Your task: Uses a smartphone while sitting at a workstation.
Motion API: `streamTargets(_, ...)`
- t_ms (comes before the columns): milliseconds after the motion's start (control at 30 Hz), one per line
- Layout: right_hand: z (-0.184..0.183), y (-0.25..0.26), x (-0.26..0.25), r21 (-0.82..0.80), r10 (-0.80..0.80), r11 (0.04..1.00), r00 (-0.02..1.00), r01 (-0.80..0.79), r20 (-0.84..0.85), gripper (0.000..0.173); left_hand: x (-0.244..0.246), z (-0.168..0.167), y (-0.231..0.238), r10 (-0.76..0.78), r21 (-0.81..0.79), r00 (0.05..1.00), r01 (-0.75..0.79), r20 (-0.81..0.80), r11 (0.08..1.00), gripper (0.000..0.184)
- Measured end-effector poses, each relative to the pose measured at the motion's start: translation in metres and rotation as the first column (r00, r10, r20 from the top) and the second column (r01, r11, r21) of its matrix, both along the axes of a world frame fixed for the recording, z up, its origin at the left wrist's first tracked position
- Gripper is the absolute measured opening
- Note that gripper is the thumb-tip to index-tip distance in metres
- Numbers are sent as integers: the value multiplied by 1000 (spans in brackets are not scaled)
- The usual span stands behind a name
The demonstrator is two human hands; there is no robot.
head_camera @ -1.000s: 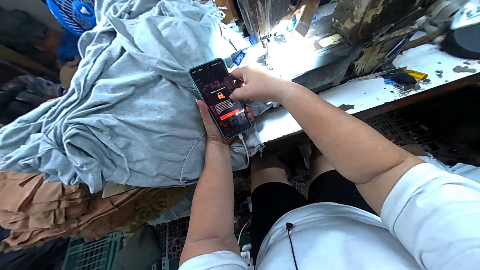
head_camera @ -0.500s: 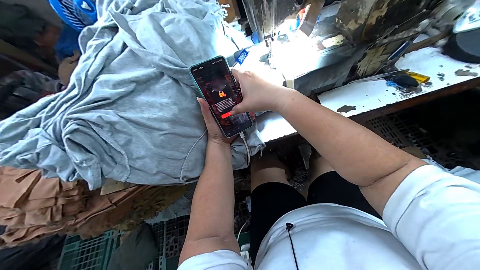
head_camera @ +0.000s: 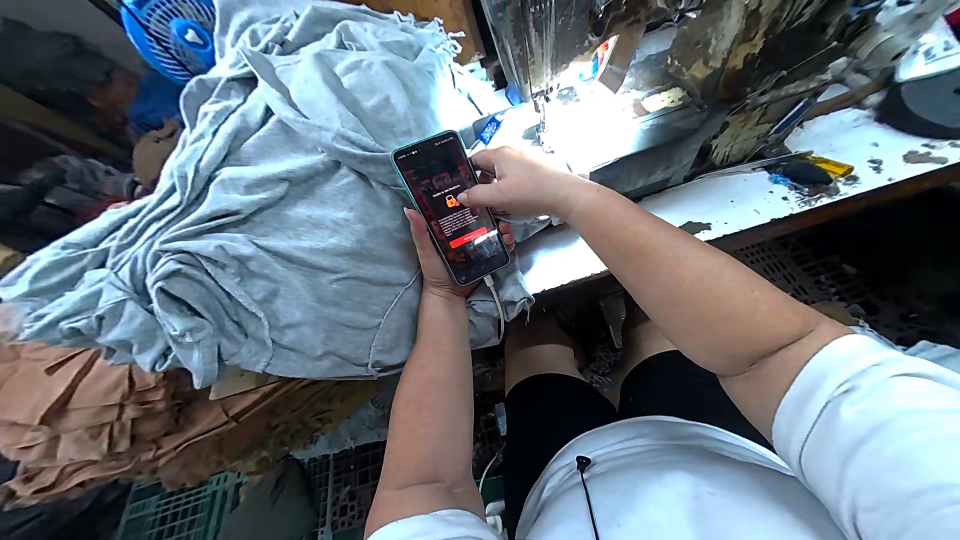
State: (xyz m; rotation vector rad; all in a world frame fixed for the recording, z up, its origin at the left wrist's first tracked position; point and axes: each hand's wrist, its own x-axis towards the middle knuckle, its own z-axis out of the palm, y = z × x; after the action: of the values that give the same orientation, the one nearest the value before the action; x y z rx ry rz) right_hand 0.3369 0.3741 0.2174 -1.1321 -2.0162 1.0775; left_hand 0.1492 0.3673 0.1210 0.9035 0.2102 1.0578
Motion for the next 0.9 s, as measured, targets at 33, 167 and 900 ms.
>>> streamTargets(33, 0, 1, 0, 5, -16, 1000, 1000, 16, -8, 35, 0, -1, 0, 8, 5, 1000, -8, -3, 1000, 89)
streamTargets(167, 20, 7, -8, -3, -183, 983, 983, 183, 0, 41, -1, -1, -1, -35, -32, 999, 35, 2, 999, 93)
streamTargets(900, 0, 10, -2, 67, -67, 995, 994, 73, -82, 36, -2, -2, 0, 31, -15, 998, -32, -47, 999, 96)
